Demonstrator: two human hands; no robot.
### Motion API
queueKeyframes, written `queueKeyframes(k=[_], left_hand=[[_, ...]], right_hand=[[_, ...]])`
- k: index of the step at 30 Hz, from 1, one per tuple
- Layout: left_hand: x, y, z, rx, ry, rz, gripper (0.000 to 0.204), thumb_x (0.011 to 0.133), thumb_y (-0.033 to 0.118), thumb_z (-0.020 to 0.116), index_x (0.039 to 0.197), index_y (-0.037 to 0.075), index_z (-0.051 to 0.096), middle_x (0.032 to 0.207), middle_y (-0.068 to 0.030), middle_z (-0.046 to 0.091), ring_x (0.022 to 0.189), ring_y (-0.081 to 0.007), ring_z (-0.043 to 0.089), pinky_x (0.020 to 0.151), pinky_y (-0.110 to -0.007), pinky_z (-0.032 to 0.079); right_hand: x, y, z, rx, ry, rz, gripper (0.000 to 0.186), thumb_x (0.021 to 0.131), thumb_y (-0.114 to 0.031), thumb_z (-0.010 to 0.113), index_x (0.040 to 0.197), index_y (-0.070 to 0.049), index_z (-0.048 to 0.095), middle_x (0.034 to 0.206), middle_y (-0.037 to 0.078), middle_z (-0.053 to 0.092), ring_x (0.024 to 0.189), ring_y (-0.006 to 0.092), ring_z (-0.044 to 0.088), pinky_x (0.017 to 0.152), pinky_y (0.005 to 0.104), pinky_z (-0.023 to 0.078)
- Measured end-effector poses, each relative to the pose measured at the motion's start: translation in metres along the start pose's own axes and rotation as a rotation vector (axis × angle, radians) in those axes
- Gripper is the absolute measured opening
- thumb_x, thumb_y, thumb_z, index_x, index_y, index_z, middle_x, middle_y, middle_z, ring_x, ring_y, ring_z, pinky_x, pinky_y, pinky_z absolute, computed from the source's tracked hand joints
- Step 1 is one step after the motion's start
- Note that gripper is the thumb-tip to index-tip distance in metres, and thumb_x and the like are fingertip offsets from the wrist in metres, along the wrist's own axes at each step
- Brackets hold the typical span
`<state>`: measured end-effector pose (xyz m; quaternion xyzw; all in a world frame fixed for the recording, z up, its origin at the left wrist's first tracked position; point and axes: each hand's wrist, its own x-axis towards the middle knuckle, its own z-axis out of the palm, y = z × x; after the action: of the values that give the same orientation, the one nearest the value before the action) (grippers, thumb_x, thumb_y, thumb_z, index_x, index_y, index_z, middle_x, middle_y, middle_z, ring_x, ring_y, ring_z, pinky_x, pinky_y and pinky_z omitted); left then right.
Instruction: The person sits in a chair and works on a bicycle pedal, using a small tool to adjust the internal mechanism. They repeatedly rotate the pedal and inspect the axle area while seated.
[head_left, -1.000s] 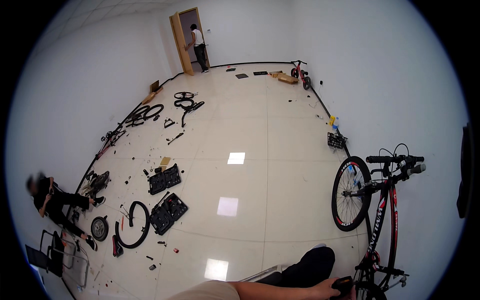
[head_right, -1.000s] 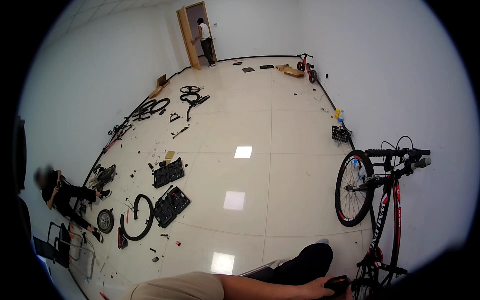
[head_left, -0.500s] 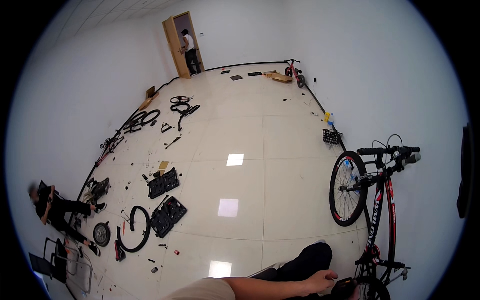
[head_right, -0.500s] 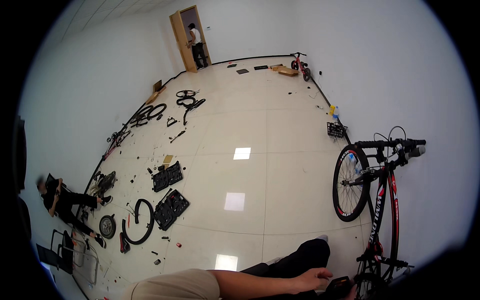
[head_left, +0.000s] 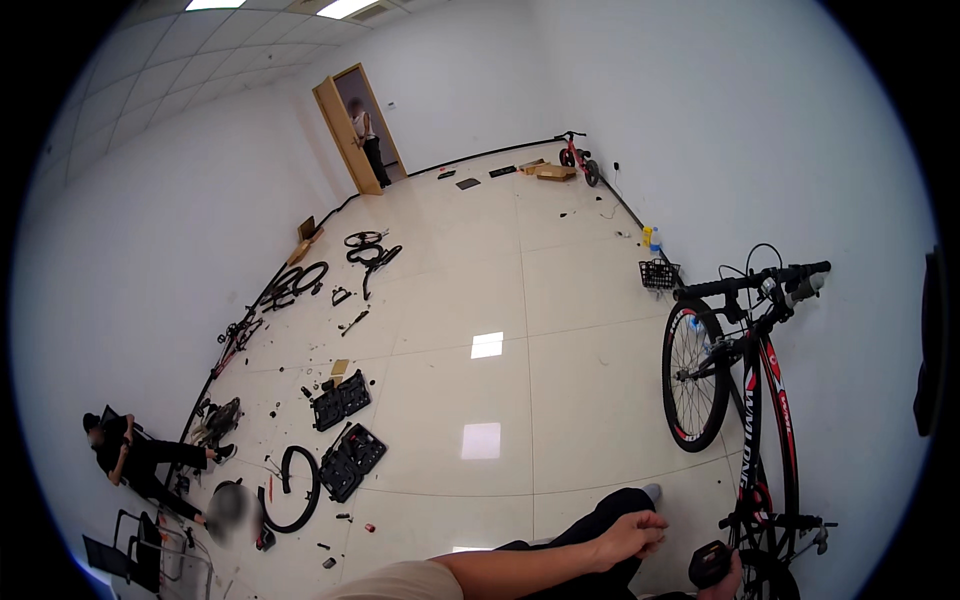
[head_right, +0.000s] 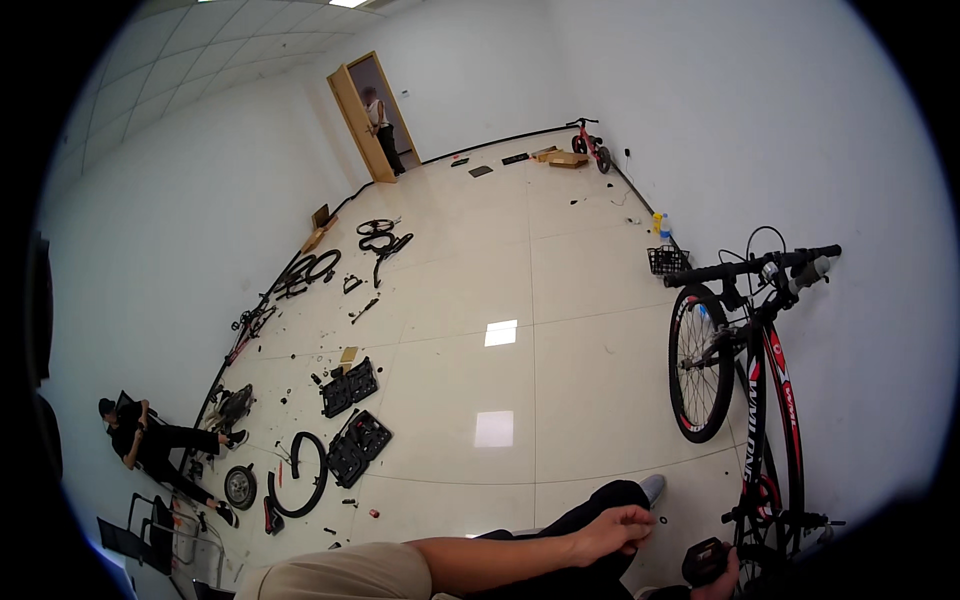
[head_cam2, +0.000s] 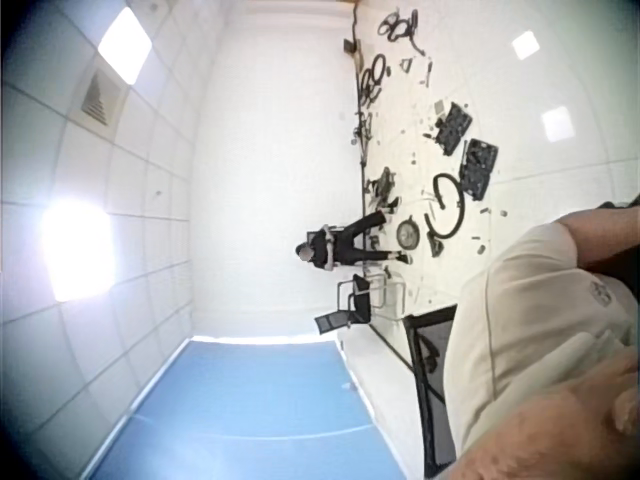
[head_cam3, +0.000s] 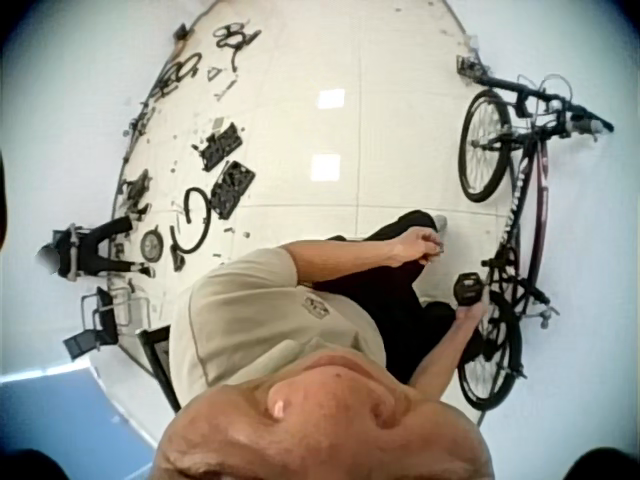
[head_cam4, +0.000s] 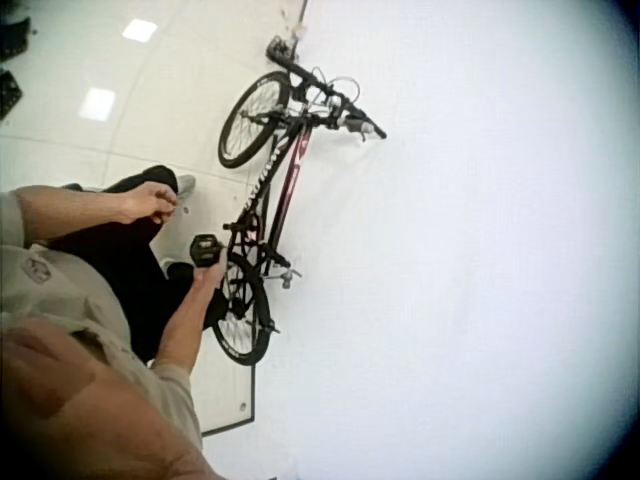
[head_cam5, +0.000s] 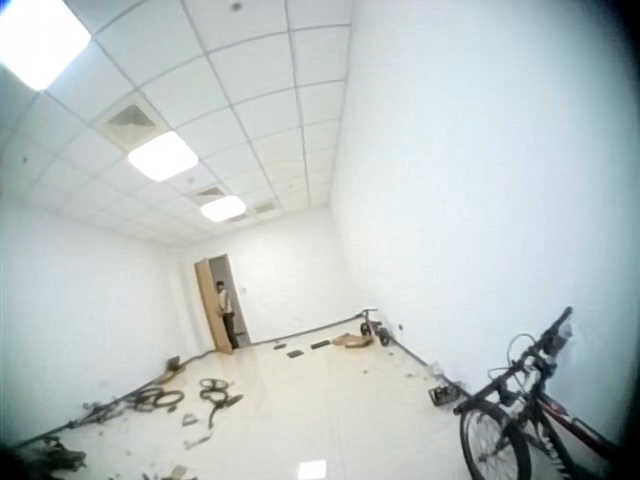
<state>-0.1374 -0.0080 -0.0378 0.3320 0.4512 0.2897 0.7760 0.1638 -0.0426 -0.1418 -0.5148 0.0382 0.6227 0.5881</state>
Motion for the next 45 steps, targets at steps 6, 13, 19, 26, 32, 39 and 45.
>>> queueKeyframes(k=[6,13,19,26,32,39,45], left_hand=[[0.078,0.01,-0.029,-0.196,-0.194,-0.062,0.028,0.098,0.02,0.065,0.123,0.009,0.058,0.1,-0.0035,0.064,0.095,-0.0181,0.065,0.084,-0.034,0.054],[0.094,-0.003,-0.017,-0.333,-0.303,-0.095,0.042,0.101,0.021,0.062,0.139,0.012,0.048,0.126,-0.0156,0.065,0.117,-0.0301,0.064,0.096,-0.049,0.053],[0.122,0.0,0.007,-0.198,-0.274,-0.161,0.044,0.1,0.02,0.063,0.14,0.009,0.05,0.126,-0.0124,0.065,0.114,-0.0264,0.064,0.095,-0.045,0.051],[0.182,-0.02,0.034,0.232,-0.078,-0.01,0.044,0.097,0.021,0.066,0.137,0.006,0.055,0.127,-0.0058,0.063,0.11,-0.0164,0.06,0.091,-0.035,0.049],[0.218,-0.037,0.057,0.345,-0.132,0.003,0.042,0.093,0.018,0.072,0.13,0.003,0.06,0.107,-0.0033,0.07,0.092,-0.0133,0.065,0.083,-0.029,0.052],[0.22,-0.026,0.076,0.718,-0.108,0.146,0.044,0.085,0.013,0.076,0.126,0.007,0.064,0.107,-0.0081,0.069,0.088,-0.0177,0.067,0.079,-0.029,0.055],[0.222,-0.03,0.072,0.854,-0.086,0.398,0.041,0.082,0.011,0.078,0.122,0.008,0.067,0.108,-0.0092,0.065,0.084,-0.0181,0.064,0.074,-0.029,0.054]], right_hand=[[0.023,0.025,0.005,0.136,-0.029,0.012,0.026,0.096,-0.029,0.059,0.107,-0.007,0.067,0.094,0.008,0.071,0.084,0.0236,0.069,0.078,0.0424,0.057],[0.023,0.02,0.014,0.12,0.001,-0.13,0.016,0.094,-0.017,0.067,0.102,-0.004,0.064,0.087,0.007,0.068,0.074,0.0203,0.069,0.07,0.0341,0.057],[0.017,0.007,0.035,0.088,-0.008,-0.138,0.023,0.095,-0.018,0.065,0.11,-0.001,0.062,0.098,0.01,0.068,0.084,0.0212,0.068,0.077,0.0372,0.058],[0.043,0.014,0.06,0.027,-0.038,-0.093,0.03,0.096,-0.02,0.066,0.117,0.001,0.063,0.104,0.01,0.068,0.088,0.0208,0.067,0.078,0.0357,0.057],[0.058,0.003,0.062,0.042,-0.011,-0.11,0.027,0.097,-0.02,0.066,0.115,-0.001,0.065,0.103,0.008,0.068,0.089,0.0186,0.067,0.078,0.0326,0.056],[0.066,-0.012,0.067,0.152,0.057,-0.052,0.02,0.097,-0.015,0.061,0.113,-0.002,0.063,0.103,0.008,0.068,0.091,0.0169,0.066,0.079,0.0316,0.054],[0.075,-0.006,0.064,0.216,0.003,-0.054,0.019,0.097,-0.013,0.06,0.111,-0.001,0.062,0.102,0.008,0.067,0.091,0.0168,0.064,0.08,0.0319,0.053]])
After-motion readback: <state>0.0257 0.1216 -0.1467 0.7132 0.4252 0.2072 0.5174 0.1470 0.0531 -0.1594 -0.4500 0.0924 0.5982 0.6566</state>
